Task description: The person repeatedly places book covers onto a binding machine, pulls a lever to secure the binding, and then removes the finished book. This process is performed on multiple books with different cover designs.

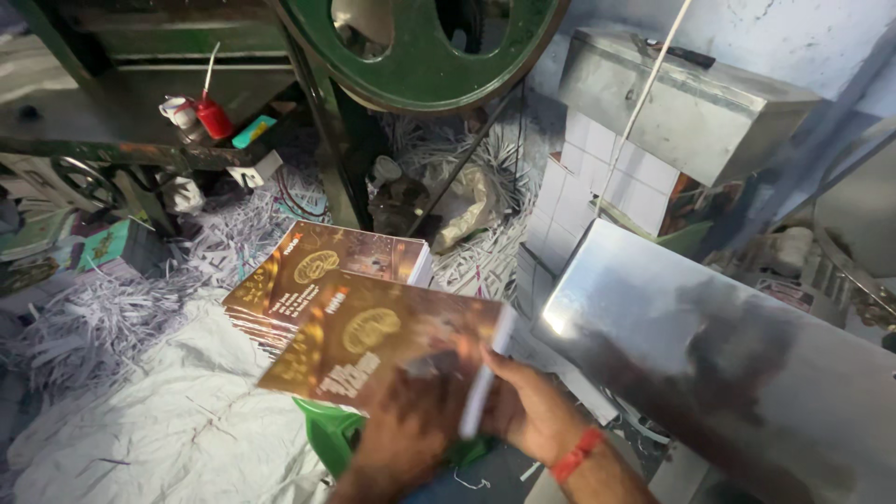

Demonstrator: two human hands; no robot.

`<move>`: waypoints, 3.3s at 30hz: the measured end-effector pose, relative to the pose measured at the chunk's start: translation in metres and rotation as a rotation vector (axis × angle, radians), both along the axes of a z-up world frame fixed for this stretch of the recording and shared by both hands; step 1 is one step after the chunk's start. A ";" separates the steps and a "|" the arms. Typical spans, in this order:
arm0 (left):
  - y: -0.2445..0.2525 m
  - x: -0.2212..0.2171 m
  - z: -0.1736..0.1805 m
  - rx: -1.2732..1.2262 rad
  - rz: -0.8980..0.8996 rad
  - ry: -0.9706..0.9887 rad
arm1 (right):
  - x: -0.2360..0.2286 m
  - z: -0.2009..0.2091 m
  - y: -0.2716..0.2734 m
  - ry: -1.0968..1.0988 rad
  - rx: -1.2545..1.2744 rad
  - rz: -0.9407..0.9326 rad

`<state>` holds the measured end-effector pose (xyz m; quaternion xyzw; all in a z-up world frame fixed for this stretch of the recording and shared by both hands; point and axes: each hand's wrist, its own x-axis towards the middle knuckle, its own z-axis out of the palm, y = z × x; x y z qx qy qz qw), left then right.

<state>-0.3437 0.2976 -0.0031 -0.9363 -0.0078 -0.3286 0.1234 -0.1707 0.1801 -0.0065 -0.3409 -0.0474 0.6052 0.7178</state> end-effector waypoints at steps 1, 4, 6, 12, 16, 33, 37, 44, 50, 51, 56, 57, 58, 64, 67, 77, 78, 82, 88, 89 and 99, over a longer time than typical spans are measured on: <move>-0.012 0.000 -0.003 0.036 -0.026 -0.038 | -0.003 -0.003 0.004 0.011 -0.003 -0.050; -0.033 0.001 -0.009 -0.040 0.011 -0.221 | -0.009 -0.011 0.004 -0.408 -0.076 -0.172; -0.046 0.003 -0.007 -0.156 -0.076 -0.105 | -0.009 -0.013 -0.007 -0.596 -0.188 -0.313; -0.042 0.021 0.047 -0.419 -0.227 -0.204 | 0.022 0.004 -0.079 -1.392 -0.422 -0.411; -0.032 0.049 0.096 -0.377 -0.104 -0.396 | 0.038 0.012 -0.124 -1.308 -0.193 -0.486; -0.093 0.079 0.110 -0.387 -0.456 -0.415 | 0.067 -0.004 -0.214 -1.355 -0.267 -0.676; -0.077 0.078 0.125 -0.376 -0.425 -0.092 | 0.076 -0.015 -0.236 -1.541 -0.221 -0.690; 0.030 0.095 0.138 -1.324 -0.314 0.466 | 0.068 -0.005 -0.257 -0.960 -0.171 -0.799; 0.017 0.087 0.045 -1.470 -0.083 0.285 | 0.054 0.044 -0.248 -0.835 -0.127 -0.791; 0.017 0.085 0.037 -1.130 -0.097 0.021 | 0.050 0.051 -0.241 -0.791 -0.114 -0.783; 0.045 0.086 0.041 -0.949 -0.265 -0.476 | 0.033 0.083 -0.220 -0.699 -0.067 -0.717; 0.052 0.087 0.045 -1.115 -0.306 -0.465 | 0.028 0.091 -0.217 -0.685 -0.039 -0.644; 0.059 0.077 0.050 -0.883 -0.141 -0.465 | 0.025 0.099 -0.215 -0.670 -0.013 -0.572; 0.073 0.073 0.107 -0.979 -0.141 -0.451 | 0.007 0.120 -0.187 -1.286 0.029 -0.587; 0.077 0.094 0.145 -1.218 0.243 -0.201 | 0.027 0.114 -0.171 -1.281 -0.594 -0.452; 0.070 0.260 0.083 -2.101 -0.215 0.185 | 0.147 0.056 -0.201 -0.873 -0.391 -0.842; 0.066 0.275 0.073 -2.082 -0.292 0.215 | 0.158 0.050 -0.209 -0.906 -0.342 -0.889; 0.044 0.316 0.039 -1.999 -0.292 0.010 | 0.193 0.030 -0.228 -0.762 -0.520 -0.964; 0.019 0.347 0.038 -1.718 0.004 -0.237 | 0.195 0.028 -0.234 -0.758 -0.370 -1.083; 0.015 0.348 0.041 -1.639 0.061 -0.249 | 0.189 0.032 -0.234 -0.832 -0.526 -1.097; 0.010 0.353 0.025 -1.246 0.058 -0.362 | 0.143 0.048 -0.238 -1.538 -0.997 -1.238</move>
